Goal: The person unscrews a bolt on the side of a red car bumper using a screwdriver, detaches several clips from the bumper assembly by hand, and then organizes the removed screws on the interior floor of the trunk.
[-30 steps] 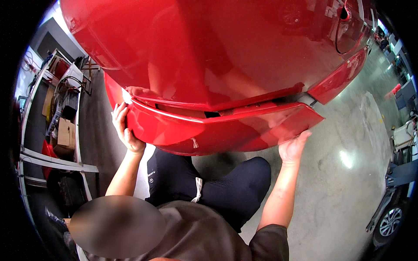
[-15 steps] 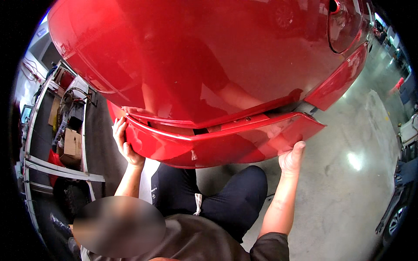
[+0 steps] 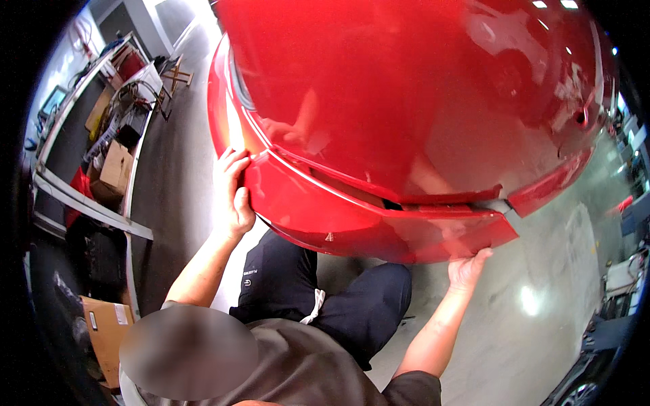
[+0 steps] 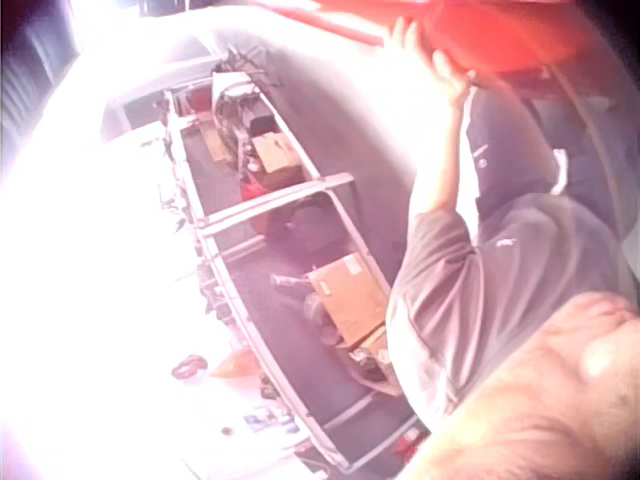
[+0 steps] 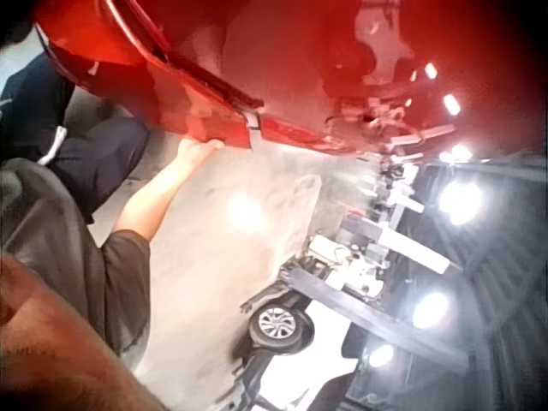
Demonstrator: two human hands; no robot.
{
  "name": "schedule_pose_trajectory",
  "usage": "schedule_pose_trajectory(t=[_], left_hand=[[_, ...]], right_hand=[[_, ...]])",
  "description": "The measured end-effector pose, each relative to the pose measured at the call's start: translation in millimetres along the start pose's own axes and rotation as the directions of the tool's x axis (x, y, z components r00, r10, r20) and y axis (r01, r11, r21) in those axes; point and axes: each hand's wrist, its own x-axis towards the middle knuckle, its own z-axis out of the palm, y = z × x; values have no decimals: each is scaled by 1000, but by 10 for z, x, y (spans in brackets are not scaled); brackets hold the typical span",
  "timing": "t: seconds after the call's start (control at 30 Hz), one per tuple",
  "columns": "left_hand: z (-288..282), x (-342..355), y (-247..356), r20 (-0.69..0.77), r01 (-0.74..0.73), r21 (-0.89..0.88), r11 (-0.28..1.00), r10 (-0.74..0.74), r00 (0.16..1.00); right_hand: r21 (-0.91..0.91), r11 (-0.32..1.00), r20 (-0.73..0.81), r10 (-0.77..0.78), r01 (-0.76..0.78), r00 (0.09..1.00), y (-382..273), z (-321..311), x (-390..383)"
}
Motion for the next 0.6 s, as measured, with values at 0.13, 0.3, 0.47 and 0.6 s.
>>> schedule_pose_trajectory(t=[0.13,0.3,0.47,0.6], left_hand=[[-156,221,-74,32,-83,-155,984,89,996],[-315,623,-190,90,-172,-308,936,209,974],[-260,902,-351,50,-288,-407,867,336,941],[-269,1200,-486,-145,-339,-314,887,308,940]], right_hand=[[-5,1000,38,-2,3,999,-71,5,-5],[-9,1000,-3,-7,7,1000,-137,162,-36],[-103,993,-66,-70,62,995,-248,339,-120],[-106,993,-65,-66,59,996,-485,456,-145]])
